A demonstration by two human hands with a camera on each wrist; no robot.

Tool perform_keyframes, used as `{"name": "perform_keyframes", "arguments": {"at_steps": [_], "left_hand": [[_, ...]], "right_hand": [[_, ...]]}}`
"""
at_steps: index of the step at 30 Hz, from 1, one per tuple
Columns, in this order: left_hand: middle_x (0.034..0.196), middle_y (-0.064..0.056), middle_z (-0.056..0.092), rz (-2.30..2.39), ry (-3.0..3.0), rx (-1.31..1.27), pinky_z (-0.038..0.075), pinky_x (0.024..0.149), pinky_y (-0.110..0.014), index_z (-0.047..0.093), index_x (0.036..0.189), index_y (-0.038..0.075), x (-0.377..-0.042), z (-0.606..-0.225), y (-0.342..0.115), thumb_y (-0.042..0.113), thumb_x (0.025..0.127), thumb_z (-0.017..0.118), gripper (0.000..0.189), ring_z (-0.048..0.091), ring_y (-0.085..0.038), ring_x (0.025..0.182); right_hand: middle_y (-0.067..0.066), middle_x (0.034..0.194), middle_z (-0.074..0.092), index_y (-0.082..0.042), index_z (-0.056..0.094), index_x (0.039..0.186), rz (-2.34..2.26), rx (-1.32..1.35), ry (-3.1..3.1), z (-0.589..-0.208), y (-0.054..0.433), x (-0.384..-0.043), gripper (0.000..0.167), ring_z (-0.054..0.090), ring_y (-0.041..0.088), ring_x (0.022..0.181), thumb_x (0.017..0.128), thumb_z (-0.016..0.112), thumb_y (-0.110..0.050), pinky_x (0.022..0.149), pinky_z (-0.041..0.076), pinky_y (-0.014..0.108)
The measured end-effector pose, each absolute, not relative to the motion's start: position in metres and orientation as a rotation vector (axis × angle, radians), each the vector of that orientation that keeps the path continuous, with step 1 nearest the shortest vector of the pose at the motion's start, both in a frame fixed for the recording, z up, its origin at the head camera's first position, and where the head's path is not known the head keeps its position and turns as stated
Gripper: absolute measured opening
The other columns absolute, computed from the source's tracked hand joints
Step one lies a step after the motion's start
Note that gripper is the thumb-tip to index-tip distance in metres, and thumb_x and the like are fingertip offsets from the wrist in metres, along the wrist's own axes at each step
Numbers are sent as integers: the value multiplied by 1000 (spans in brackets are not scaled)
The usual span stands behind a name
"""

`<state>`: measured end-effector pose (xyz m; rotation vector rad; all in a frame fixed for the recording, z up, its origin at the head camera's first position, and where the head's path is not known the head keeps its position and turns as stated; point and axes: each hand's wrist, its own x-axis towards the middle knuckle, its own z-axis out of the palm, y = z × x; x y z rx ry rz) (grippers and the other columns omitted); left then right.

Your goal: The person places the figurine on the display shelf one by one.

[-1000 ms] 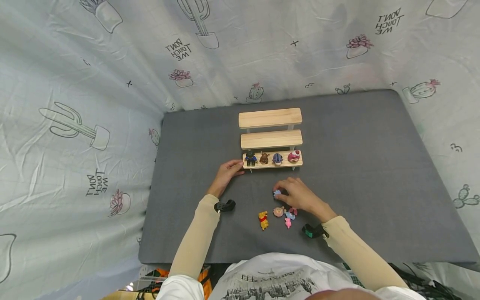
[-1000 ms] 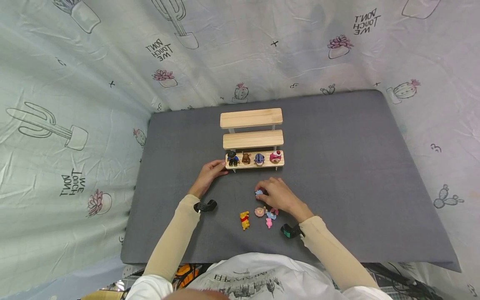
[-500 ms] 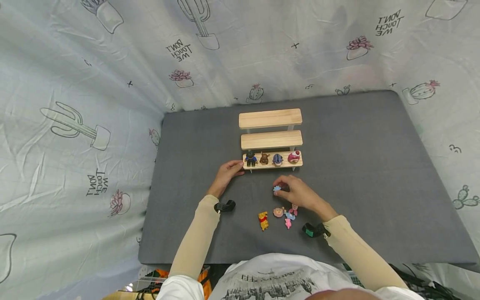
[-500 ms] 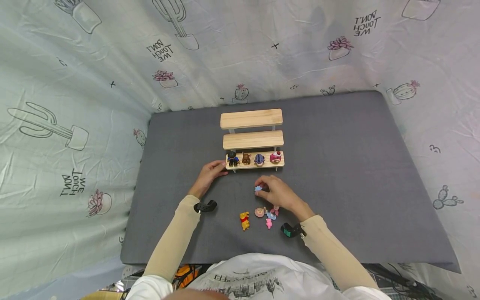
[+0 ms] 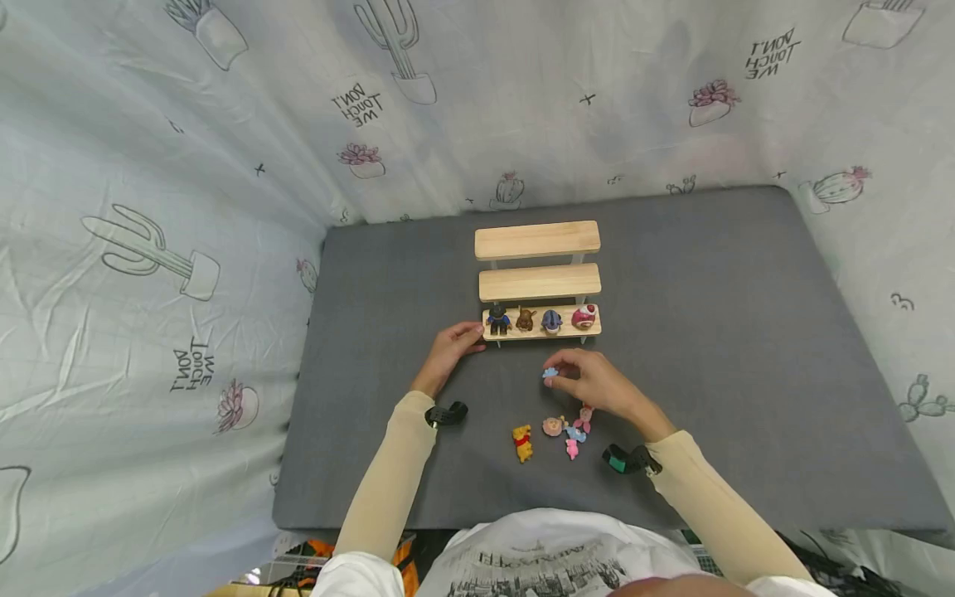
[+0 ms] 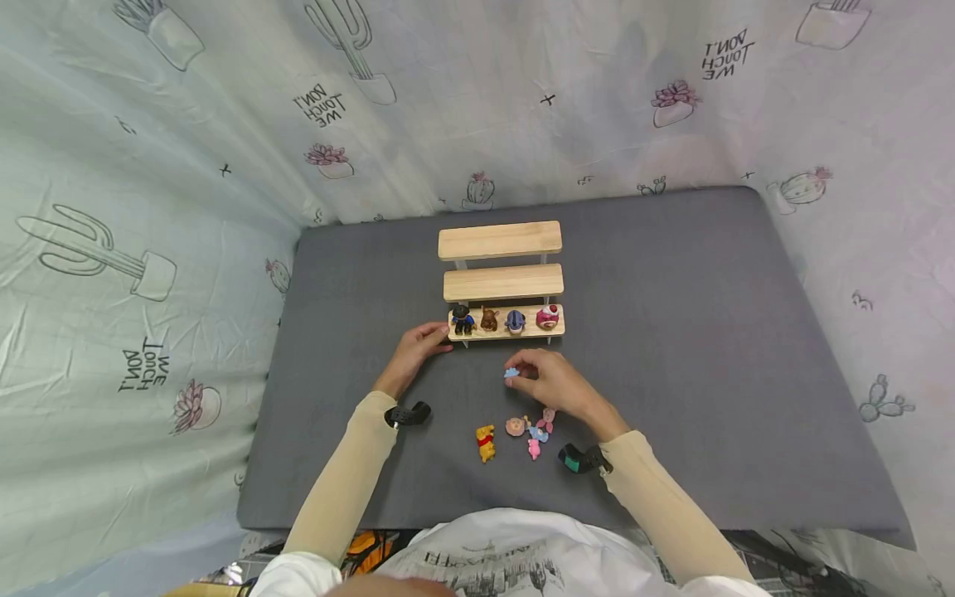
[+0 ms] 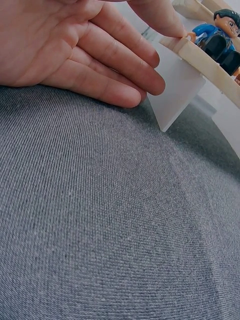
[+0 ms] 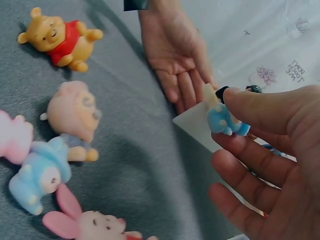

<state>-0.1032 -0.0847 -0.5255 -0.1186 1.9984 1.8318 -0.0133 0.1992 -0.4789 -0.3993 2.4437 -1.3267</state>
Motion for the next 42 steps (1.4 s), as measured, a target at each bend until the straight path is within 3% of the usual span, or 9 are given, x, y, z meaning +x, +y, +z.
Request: {"name": "perform_keyframes", "arguments": {"at_steps": [12,20,29,42], "left_hand": [[129,-20,63,1860,1988,-120,62,95,-32,62,129,-9,-100,-525,-86,15,102,62,36,66,-7,97],[130,-20,64,1833,2008,-121,62,95,-33,63,129,-7,-99,-525,-87,18,102,63,37,67,-8,99],[129,-19,64,1844,2004,-126,62,94,-31,63,129,-7,-100,-526,-85,17,102,63,36,67,-7,98],[132,-21,63,1832,2004,-117,62,95,-32,63,129,-7,-101,-527,-85,19,102,62,37,66,-8,99]], "right_hand": [[0,111,74,-14,72,123,-1428,-486,2478,-463,201,-13,28,67,14,97,96,72,-21,84,61,34],[3,103,71,-10,68,121,-1545,-368,2494,-449,202,-19,27,66,16,92,95,73,-16,81,60,30],[8,103,69,-8,67,122,-1599,-312,2547,-434,207,-30,25,65,23,94,97,70,-12,84,59,43],[12,106,69,-7,66,122,-1667,-247,2598,-425,215,-43,25,64,25,96,98,68,-13,77,57,35]]}}
